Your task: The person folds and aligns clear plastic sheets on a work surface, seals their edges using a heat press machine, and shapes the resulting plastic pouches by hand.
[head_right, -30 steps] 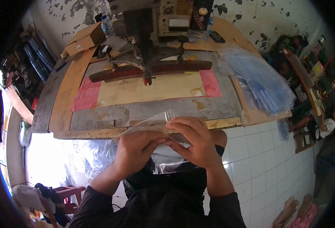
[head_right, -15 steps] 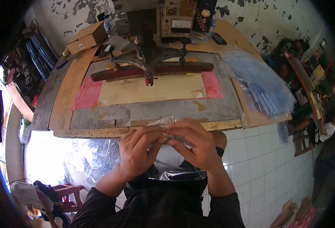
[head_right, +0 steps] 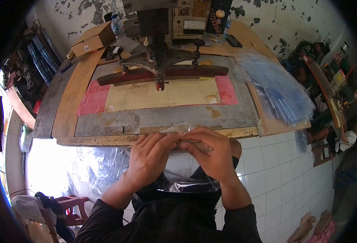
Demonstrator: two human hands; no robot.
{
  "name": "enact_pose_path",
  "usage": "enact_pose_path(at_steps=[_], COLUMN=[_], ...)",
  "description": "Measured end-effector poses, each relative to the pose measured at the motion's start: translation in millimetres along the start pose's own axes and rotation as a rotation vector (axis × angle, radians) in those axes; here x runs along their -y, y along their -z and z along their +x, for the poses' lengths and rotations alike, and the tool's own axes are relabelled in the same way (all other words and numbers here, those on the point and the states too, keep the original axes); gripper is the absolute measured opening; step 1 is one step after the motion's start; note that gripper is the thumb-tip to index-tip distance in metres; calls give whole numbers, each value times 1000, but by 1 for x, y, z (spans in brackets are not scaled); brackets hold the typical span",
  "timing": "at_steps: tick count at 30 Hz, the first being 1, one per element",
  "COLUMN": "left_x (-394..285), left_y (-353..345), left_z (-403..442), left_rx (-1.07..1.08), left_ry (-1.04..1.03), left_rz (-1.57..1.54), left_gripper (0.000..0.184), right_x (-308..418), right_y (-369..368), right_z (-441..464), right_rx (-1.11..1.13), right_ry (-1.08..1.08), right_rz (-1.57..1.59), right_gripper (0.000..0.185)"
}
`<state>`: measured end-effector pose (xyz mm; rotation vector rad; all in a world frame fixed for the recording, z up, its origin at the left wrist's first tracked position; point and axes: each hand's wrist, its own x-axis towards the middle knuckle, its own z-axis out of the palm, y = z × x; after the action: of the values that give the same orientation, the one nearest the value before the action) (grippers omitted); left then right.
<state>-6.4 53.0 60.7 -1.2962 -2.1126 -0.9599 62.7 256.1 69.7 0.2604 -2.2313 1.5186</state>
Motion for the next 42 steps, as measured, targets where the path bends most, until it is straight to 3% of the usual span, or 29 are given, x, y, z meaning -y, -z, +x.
enact_pose_path(at_steps=[1, 5, 8, 11, 12, 18, 20, 24, 26, 27, 28, 30, 32, 34, 37, 38, 40, 42], left_x=[0, -6, 2, 11, 13, 28, 50, 102, 131, 135, 136, 132, 143, 154, 147, 146, 145, 146], left_y=[0, 7, 25, 38, 41, 60, 56, 39, 28, 29, 30, 36, 37, 35, 39, 35, 29, 29], left_z=[-1, -4, -21, -37, -39, -8, 17, 29, 11, 7, 1, -9, -19, -28, -25, -27, -27, -29], left_rx=[24, 0, 104, 188, 188, 65, -102, -7, 289, 306, 307, 305, 315, 197, 220, 222, 31, 58], left_ry=[1, 146, 296, 397, 401, 177, -76, -157, -47, -34, -33, 245, 300, 464, 661, 673, 690, 707], left_rz=[39, -30, 187, 187, 191, 372, 466, 411, 257, 188, 186, 4, -14, -334, -304, -302, -491, -472], left_gripper=[48, 52, 50, 25, 25, 11, 12, 13, 16, 19, 19, 23, 22, 21, 29, 29, 35, 35], right_x=[-1, -9, -8, -19, -22, -42, -57, -99, -117, -124, -130, -137, -135, -128, -124, -125, -128, -129], right_y=[-1, 1, 8, 21, 23, 33, 30, 32, 42, 45, 49, 48, 42, 40, 36, 36, 37, 38], right_z=[0, 1, 3, 2, 3, 21, 34, 45, 38, 36, 33, 25, 26, 29, 29, 29, 32, 33], right_rx=[-10, -38, -114, -133, -159, -291, -466, -459, -228, -172, -172, -108, -112, -117, -139, -173, -201, -208], right_ry=[-45, -14, -86, -102, -75, 69, 140, 67, -184, -206, -209, -325, -307, -282, -293, -299, -306, -317], right_rz=[23, 2, 13, 43, 46, 116, 145, 34, -63, -82, -82, -22, -16, -11, -44, 9, 71, 72], right_gripper=[17, 16, 13, 9, 10, 16, 17, 19, 22, 28, 28, 30, 31, 32, 29, 27, 26, 23])
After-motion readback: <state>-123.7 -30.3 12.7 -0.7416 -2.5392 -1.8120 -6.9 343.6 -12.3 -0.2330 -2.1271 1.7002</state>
